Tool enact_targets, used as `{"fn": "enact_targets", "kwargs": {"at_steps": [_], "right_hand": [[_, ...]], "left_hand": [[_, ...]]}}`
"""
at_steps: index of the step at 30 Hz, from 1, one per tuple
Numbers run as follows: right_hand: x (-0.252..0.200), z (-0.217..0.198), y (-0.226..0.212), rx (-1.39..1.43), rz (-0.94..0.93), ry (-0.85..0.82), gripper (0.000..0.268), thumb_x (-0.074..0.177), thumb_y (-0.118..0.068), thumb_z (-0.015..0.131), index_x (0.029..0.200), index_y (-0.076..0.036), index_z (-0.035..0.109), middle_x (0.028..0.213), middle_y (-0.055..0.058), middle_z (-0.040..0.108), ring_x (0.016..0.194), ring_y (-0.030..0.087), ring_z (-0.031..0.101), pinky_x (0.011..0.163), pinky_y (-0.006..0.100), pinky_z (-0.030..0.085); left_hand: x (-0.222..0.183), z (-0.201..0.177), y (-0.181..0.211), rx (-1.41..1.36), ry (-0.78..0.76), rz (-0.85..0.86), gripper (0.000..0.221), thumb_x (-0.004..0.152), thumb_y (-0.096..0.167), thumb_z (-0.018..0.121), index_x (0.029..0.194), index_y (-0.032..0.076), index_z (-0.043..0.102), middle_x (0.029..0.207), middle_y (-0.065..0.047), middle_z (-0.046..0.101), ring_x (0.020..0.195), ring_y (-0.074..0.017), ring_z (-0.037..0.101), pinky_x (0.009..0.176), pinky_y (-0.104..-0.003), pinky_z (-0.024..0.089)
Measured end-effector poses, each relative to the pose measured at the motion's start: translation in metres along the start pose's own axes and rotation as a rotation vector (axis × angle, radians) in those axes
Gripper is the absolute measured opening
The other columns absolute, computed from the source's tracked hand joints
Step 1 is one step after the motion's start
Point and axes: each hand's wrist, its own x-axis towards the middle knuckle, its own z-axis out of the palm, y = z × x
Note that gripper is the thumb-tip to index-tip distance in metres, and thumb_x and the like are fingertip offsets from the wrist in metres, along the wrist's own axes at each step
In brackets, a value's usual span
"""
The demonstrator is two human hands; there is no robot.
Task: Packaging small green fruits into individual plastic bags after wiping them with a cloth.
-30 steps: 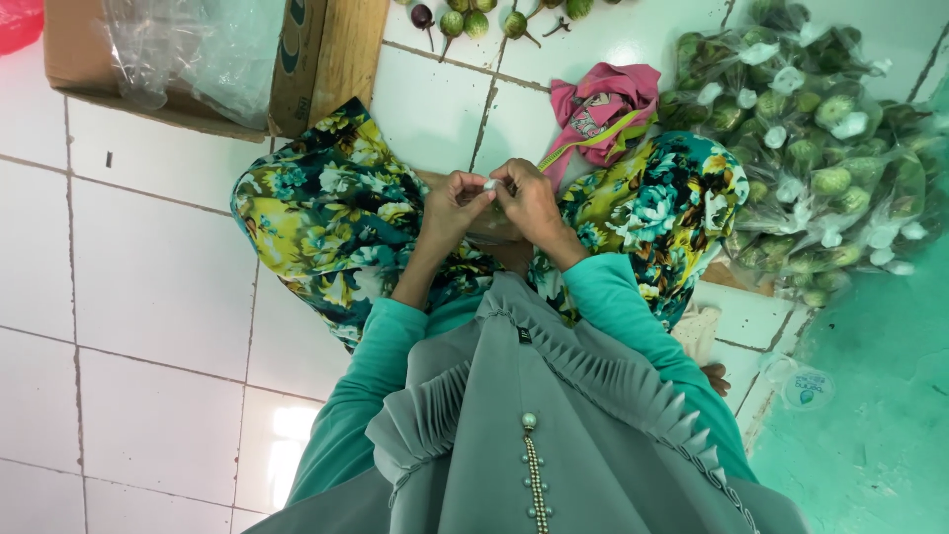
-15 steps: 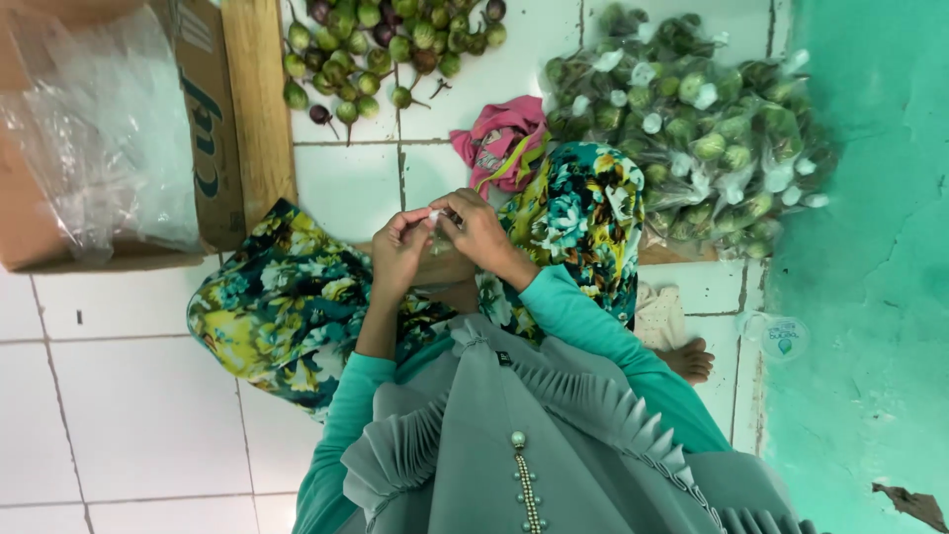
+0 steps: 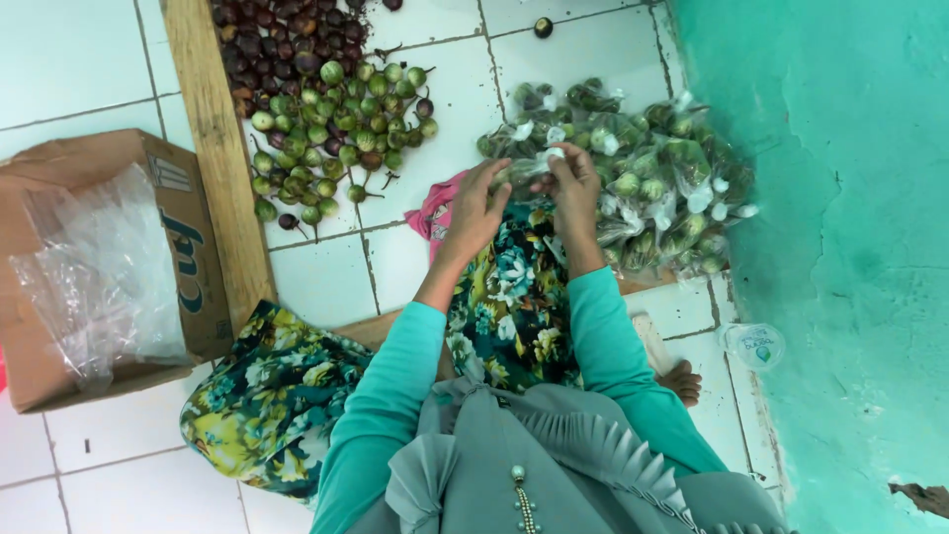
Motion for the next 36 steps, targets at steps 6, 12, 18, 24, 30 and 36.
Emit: {"fn": "enact_targets", "kwargs": {"at_steps": [6,12,18,24,30,36], "right_hand": [[0.013,-0.044,0.004,-0.395,-0.103,-0.028,0.039,0.103,-0.006,0.058,0.139,0.009,0.051,0.105,0.018,0.056,0.077,0.024,0.072,0.065,0.041,0.071],[-0.016,-0.021,-0.007,-0.849,-0.523,-0.134,0.041,0.107,0.003,0.055,0.147,-0.005,0.05,0.127,0.018,0.044,0.088,0.035,0.066,0.074,0.048,0.062],[-0.031,0.042,0.044,-1.076,-0.46,-0.494,0.044,0.096,-0.01,0.075,0.139,-0.013,0.065,0.132,0.017,0.055,0.118,0.042,0.061,0.09,0.05,0.058],[-0.028,0.053,0.245,-1.627,-0.327,-0.869,0.037,0.092,-0.008,0.064,0.128,-0.013,0.069,0.127,0.025,0.054,0.119,0.046,0.053,0.082,0.067,0.053],[-0.031,0.077,0.191,-1.671,0.088,-0.992,0.031,0.093,-0.016,0.053,0.079,-0.018,0.08,0.078,0.01,0.077,0.096,0.037,0.077,0.079,0.056,0.061],[-0.039,0.059,0.193,-1.938,-0.261,-1.077,0.022,0.098,-0.03,0.055,0.11,-0.033,0.073,0.1,-0.004,0.079,0.11,0.025,0.073,0.11,0.066,0.033]], "left_hand": [[0.018,0.066,-0.063,0.339,-0.045,0.07,0.034,0.101,0.027,0.058,0.135,0.025,0.064,0.125,-0.009,0.068,0.121,-0.0378,0.061,0.097,-0.059,0.052],[0.017,0.086,-0.124,0.362,0.051,0.063,0.032,0.097,0.014,0.056,0.121,0.032,0.07,0.115,0.003,0.07,0.114,-0.0252,0.065,0.094,-0.046,0.054],[-0.044,0.025,-0.158,0.506,0.069,-0.457,0.056,0.09,0.021,0.072,0.142,0.024,0.051,0.148,-0.013,0.047,0.137,-0.0427,0.046,0.106,-0.062,0.049],[-0.086,0.027,-0.243,0.473,0.061,-0.389,0.051,0.088,0.017,0.068,0.136,0.016,0.052,0.137,-0.013,0.052,0.127,-0.0435,0.054,0.111,-0.051,0.048],[-0.104,0.046,-0.287,0.509,-0.055,-0.453,0.039,0.084,0.018,0.071,0.12,0.017,0.057,0.117,-0.009,0.062,0.109,-0.0369,0.068,0.093,-0.046,0.06],[-0.099,0.011,-0.213,0.512,-0.144,-0.512,0.052,0.083,0.025,0.076,0.133,0.026,0.06,0.114,-0.009,0.071,0.115,-0.0333,0.069,0.099,-0.046,0.06]]}}
